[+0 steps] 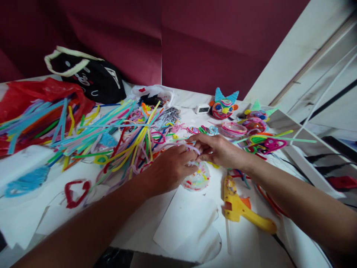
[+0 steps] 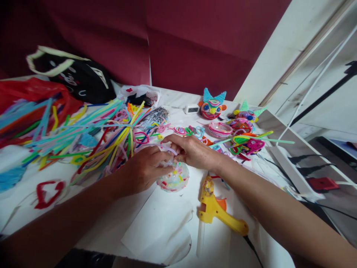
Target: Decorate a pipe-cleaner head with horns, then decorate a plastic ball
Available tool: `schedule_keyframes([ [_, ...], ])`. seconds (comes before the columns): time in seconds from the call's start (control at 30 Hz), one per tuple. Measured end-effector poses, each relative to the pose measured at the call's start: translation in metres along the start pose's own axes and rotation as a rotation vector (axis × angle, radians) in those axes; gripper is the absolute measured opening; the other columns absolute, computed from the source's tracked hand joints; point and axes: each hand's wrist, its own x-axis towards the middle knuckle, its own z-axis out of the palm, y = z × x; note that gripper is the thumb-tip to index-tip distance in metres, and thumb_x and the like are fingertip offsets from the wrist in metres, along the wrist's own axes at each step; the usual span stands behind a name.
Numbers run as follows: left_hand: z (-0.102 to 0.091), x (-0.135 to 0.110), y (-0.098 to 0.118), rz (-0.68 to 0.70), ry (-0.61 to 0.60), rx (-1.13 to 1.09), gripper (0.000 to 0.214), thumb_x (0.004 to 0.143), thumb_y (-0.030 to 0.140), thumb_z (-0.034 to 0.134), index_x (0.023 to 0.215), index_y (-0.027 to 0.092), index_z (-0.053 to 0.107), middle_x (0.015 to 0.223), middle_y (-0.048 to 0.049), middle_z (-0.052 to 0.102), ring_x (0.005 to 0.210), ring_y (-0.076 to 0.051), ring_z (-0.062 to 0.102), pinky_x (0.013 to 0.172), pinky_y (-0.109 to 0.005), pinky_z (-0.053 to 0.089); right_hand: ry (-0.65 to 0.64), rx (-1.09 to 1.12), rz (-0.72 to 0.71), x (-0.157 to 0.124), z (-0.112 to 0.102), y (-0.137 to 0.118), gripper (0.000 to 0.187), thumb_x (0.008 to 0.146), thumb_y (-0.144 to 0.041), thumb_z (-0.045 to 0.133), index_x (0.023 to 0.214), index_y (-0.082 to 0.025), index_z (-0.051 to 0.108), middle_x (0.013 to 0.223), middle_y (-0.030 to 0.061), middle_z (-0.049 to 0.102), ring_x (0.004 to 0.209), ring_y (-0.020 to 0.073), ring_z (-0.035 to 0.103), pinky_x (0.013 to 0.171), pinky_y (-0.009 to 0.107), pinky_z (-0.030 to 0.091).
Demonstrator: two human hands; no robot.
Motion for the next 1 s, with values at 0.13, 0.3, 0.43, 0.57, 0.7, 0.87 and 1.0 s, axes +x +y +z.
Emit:
schedule_keyframes([
  [0.13,0.001,-0.002,-0.001,-0.001,0.009,-0.002,0.02,0.095,0.019,0.05,0.094,0.018,0.07,0.106,-0.0058,0.065,0.092,-0.02,0.051,0.081,-0.034,0.042,-0.063,0.017,-0.006,0.007,0.0,0.001,0.02,0.086,-0.019,0.062,0.105,-0.013,0.063,0.08,0.0016,0.065,0.071,0.0122,0.06,0.064,0.021,0.045],
  [0.3,0.002,-0.002,-0.002,0.036,-0.003,-0.019,0.023,0.095,0.018,0.047,0.097,0.018,0.07,0.116,-0.0049,0.065,0.097,-0.02,0.053,0.085,-0.035,0.042,-0.132,0.031,0.005,0.018,-0.001,-0.001,0.012,0.087,-0.02,0.06,0.086,-0.013,0.069,0.075,0.0005,0.066,0.069,0.0109,0.058,0.064,0.02,0.042],
  [0.43,0.002,-0.002,-0.002,0.015,-0.049,-0.016,0.026,0.097,0.02,0.044,0.095,0.019,0.07,0.108,-0.0057,0.066,0.095,-0.02,0.055,0.084,-0.035,0.043,-0.196,0.164,0.024,0.029,0.0,0.001,0.015,0.084,-0.017,0.059,0.078,-0.01,0.071,0.078,0.0037,0.067,0.073,0.0123,0.06,0.066,0.021,0.044],
  [0.57,0.001,-0.001,-0.002,0.018,-0.042,-0.029,0.026,0.097,0.02,0.044,0.094,0.018,0.07,0.108,-0.0057,0.067,0.096,-0.019,0.056,0.086,-0.034,0.044,-0.24,0.249,0.071,0.039,0.002,0.008,0.014,0.079,-0.015,0.058,0.079,-0.009,0.071,0.073,0.0019,0.066,0.066,0.011,0.058,0.06,0.02,0.044],
  [0.7,-0.001,0.0,-0.002,0.04,-0.007,-0.043,0.023,0.096,0.017,0.046,0.097,0.017,0.069,0.111,-0.0046,0.068,0.097,-0.021,0.055,0.084,-0.036,0.045,-0.307,0.342,0.103,0.05,0.004,0.012,0.014,0.075,-0.014,0.056,0.075,-0.008,0.068,0.064,-0.0016,0.062,0.06,0.0092,0.054,0.057,0.02,0.044],
  [0.87,0.0,0.0,-0.002,0.018,-0.065,-0.076,0.025,0.096,0.017,0.044,0.098,0.017,0.068,0.103,-0.0082,0.068,0.098,-0.02,0.056,0.086,-0.037,0.046,-0.361,0.415,0.118,0.06,0.005,0.012,0.009,0.067,-0.013,0.054,0.06,-0.012,0.059,0.055,-0.0065,0.054,0.054,0.0069,0.048,0.052,0.019,0.04],
  [1.0,0.001,0.0,-0.003,0.015,-0.095,-0.111,0.024,0.096,0.017,0.044,0.098,0.016,0.068,0.098,-0.009,0.068,0.099,-0.021,0.057,0.088,-0.039,0.046,-0.394,0.434,0.134,0.063,0.008,0.014,0.008,0.065,-0.013,0.052,0.061,-0.013,0.059,0.053,-0.0076,0.054,0.051,0.0067,0.047,0.049,0.018,0.038],
])
